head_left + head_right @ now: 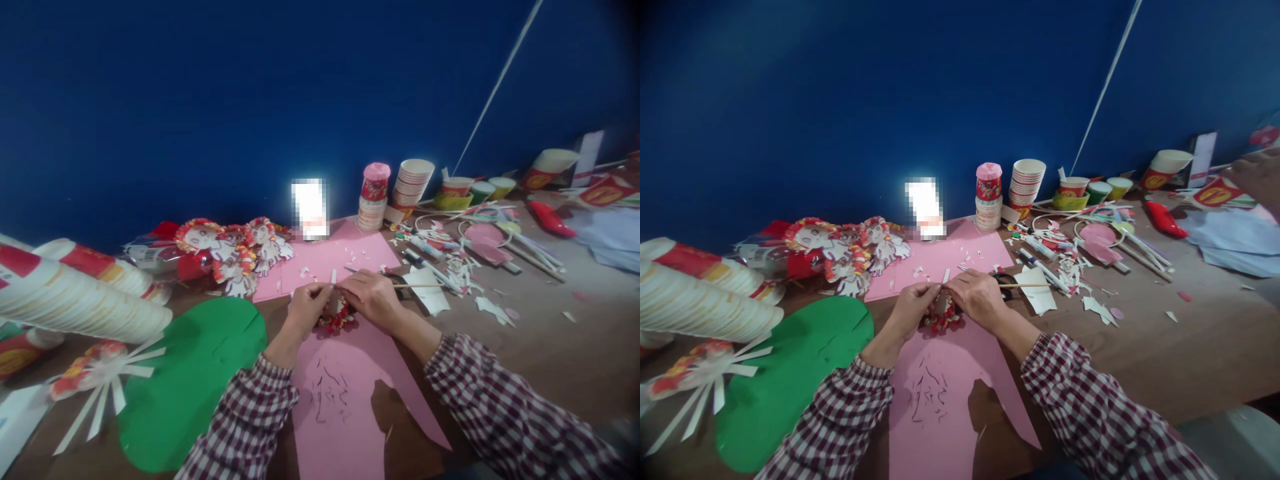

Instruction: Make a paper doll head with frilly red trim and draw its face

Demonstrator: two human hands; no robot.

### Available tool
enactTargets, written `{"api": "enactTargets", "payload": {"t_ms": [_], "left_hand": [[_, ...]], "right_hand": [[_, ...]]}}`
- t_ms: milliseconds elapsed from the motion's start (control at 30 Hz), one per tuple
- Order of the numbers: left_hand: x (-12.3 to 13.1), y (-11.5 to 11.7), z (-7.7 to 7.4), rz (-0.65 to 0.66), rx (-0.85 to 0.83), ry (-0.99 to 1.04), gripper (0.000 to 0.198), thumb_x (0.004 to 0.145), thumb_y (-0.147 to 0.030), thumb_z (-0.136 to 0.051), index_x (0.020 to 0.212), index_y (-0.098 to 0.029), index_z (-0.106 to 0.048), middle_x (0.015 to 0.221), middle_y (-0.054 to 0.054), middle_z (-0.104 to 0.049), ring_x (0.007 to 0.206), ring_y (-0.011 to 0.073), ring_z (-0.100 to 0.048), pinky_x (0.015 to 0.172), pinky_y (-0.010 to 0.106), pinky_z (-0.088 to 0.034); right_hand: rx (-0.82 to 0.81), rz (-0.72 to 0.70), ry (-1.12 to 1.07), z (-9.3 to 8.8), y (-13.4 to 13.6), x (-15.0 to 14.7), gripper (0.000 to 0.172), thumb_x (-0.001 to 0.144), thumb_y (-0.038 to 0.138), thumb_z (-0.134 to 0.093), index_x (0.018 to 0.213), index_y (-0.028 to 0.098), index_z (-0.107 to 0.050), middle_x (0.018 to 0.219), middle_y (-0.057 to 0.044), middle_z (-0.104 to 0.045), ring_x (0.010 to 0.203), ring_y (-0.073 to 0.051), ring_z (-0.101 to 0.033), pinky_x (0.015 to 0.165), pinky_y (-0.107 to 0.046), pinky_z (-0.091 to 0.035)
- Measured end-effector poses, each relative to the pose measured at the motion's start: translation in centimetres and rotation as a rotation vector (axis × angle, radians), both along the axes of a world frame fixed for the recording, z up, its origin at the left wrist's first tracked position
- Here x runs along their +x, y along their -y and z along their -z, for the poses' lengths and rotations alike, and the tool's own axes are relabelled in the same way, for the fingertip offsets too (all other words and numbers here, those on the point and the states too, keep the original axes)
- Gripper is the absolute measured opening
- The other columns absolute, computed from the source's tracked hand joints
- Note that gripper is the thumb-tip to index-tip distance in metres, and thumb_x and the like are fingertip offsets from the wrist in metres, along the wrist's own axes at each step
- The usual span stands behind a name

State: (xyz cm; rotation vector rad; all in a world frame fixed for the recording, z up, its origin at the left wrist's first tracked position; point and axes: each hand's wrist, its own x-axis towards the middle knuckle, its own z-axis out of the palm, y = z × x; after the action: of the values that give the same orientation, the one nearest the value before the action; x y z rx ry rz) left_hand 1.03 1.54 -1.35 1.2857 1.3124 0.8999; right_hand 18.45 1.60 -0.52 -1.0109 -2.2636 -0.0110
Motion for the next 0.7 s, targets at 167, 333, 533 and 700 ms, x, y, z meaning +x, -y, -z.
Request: {"api": "enactTargets", "payload": {"t_ms": [167, 333, 533, 700], "left_hand": [[0.0, -0.03, 0.0, 0.007, -0.01, -0.022, 0.039, 0.073, -0.048, -0.06, 0.082, -0.011, -0.069, 0.055, -0.002, -0.054, 0.044, 0.0069, -0.043, 0.042, 0.018, -0.034], [-0.07, -0.11, 0.12, 0.029, -0.029, -0.027, 0.04, 0.073, -0.049, -0.06, 0.08, -0.011, -0.069, 0.054, -0.002, -0.055, 0.043, 0.0074, -0.046, 0.041, 0.018, -0.034], [-0.17, -0.27, 0.58, 0.032, -0.044, -0.019, 0.039, 0.071, -0.05, -0.061, 0.073, -0.012, -0.067, 0.053, -0.002, -0.054, 0.044, 0.0079, -0.046, 0.042, 0.019, -0.034], [-0.05, -0.24, 0.46, 0.025, 0.003, -0.03, 0.034, 0.072, -0.046, -0.061, 0.071, -0.012, -0.067, 0.055, -0.002, -0.056, 0.047, 0.0077, -0.047, 0.043, 0.018, -0.035]], "right_hand": [[0.011, -0.006, 0.013, -0.04, 0.03, -0.03, 0.021, 0.092, 0.024, -0.046, 0.089, 0.017, -0.066, 0.08, -0.005, -0.066, 0.076, -0.016, -0.056, 0.071, -0.027, -0.044], [0.008, 0.0, 0.027, -0.15, 0.09, -0.07, 0.021, 0.092, 0.024, -0.046, 0.086, 0.017, -0.065, 0.079, -0.005, -0.066, 0.077, -0.016, -0.056, 0.071, -0.027, -0.043], [-0.001, -0.001, 0.049, -0.17, 0.12, -0.07, 0.021, 0.091, 0.024, -0.046, 0.083, 0.017, -0.064, 0.078, -0.005, -0.065, 0.075, -0.016, -0.055, 0.07, -0.026, -0.042], [-0.004, 0.008, 0.049, -0.02, 0.18, -0.13, 0.022, 0.092, 0.024, -0.046, 0.085, 0.017, -0.065, 0.08, -0.005, -0.066, 0.079, -0.016, -0.056, 0.072, -0.027, -0.043]]}}
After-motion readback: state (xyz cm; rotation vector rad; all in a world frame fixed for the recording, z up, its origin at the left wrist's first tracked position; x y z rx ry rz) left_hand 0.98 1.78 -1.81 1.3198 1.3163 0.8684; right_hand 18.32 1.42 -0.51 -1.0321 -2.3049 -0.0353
